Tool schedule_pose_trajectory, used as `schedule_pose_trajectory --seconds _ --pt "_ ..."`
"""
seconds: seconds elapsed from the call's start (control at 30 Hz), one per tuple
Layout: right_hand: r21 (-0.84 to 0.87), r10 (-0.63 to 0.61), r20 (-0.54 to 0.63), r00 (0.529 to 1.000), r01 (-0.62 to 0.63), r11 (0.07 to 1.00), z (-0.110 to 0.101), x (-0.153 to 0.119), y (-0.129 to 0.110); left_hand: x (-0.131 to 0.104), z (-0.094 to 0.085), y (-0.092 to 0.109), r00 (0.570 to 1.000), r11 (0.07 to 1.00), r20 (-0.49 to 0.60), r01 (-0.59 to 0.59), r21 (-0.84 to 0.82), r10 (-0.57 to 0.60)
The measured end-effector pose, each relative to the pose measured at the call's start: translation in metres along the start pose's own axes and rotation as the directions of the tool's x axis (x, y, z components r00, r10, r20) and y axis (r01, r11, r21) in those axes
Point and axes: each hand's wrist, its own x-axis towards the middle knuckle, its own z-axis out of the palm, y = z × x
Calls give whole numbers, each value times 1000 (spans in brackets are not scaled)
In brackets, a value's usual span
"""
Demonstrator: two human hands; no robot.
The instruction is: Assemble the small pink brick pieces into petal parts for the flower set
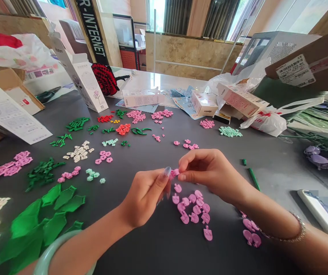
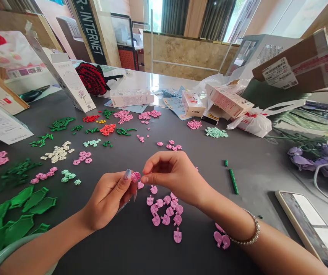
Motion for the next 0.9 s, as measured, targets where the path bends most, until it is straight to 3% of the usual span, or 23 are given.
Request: schedule_pose_trajectory --seconds 0.13,0.3,0.6,0.9 --pt "-187 -94 -23 995 88 978 2 -4 0 1 0 0 1000 1000 14 6 -7 -6" --pt "-453 -270 -33 962 226 863 5 -7 0 1 1 2 1000 1000 4 -16 -3 16" --pt "-393 -186 -66 980 146 908 1 -2 1 3 0 0 997 999 -76 28 -37 -31" --pt "-306 -177 -104 979 138 942 1 -1 2 3 1 0 996 998 -79 29 -52 -33"
